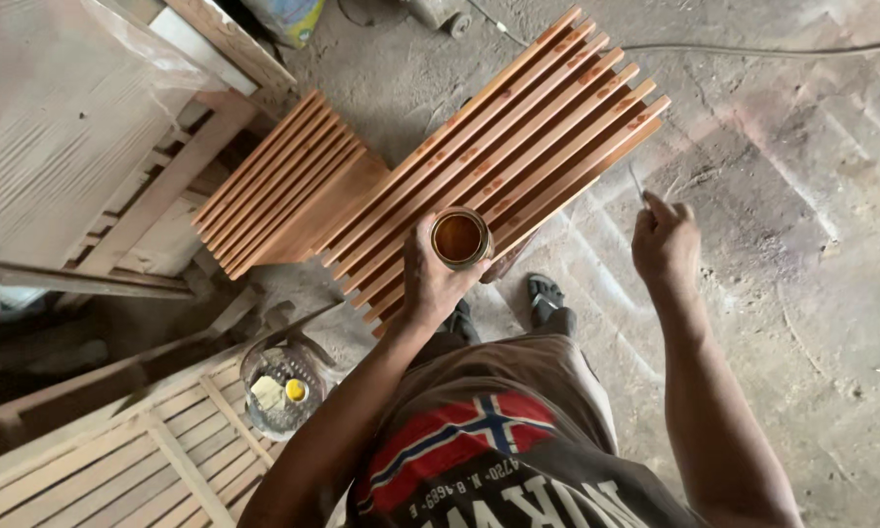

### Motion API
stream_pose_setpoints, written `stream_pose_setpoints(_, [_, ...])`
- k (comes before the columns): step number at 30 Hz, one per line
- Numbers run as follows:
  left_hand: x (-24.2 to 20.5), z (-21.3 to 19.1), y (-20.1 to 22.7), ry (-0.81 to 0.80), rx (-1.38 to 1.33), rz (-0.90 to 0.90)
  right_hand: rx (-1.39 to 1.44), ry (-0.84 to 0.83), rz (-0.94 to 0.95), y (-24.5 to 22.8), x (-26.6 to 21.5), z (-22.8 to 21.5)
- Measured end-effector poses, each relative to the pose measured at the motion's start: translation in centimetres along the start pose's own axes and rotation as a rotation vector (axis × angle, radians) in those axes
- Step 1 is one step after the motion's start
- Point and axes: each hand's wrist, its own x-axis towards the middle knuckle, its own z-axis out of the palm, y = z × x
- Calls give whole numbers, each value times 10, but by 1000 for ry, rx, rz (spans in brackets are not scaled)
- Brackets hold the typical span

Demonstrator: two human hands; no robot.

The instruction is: The person applies a brown stain to a stack of wooden slats using a brush, dipping the brush into a can held in the other hand. They then move to a wooden drawer unit and apply the stain to the interior surfaces and edges of the drawer.

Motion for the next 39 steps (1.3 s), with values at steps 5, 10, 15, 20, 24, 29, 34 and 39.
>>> stream_pose_setpoints(5, [9,12,9,4,-7,-56,-88,123,-153,35,52,12])
stream_pose_setpoints(10, [12,12,20,-16,8,-108,-203,107,-279,25,61,18])
stream_pose_setpoints(15, [13,6,27,-34,-18,-152,-220,-56,-330,0,18,8])
stream_pose_setpoints(20, [16,5,31,-15,-22,-131,-166,-6,-192,8,51,-3])
stream_pose_setpoints(24, [13,7,30,-16,-21,-127,-217,-2,-355,2,40,0])
stream_pose_setpoints(29, [14,12,32,-34,19,-150,-123,-74,-340,9,35,-2])
stream_pose_setpoints(34, [12,17,39,-25,-4,-144,-236,63,-203,35,69,6])
stream_pose_setpoints(39, [11,22,39,-15,25,-127,-302,65,-326,25,67,20])
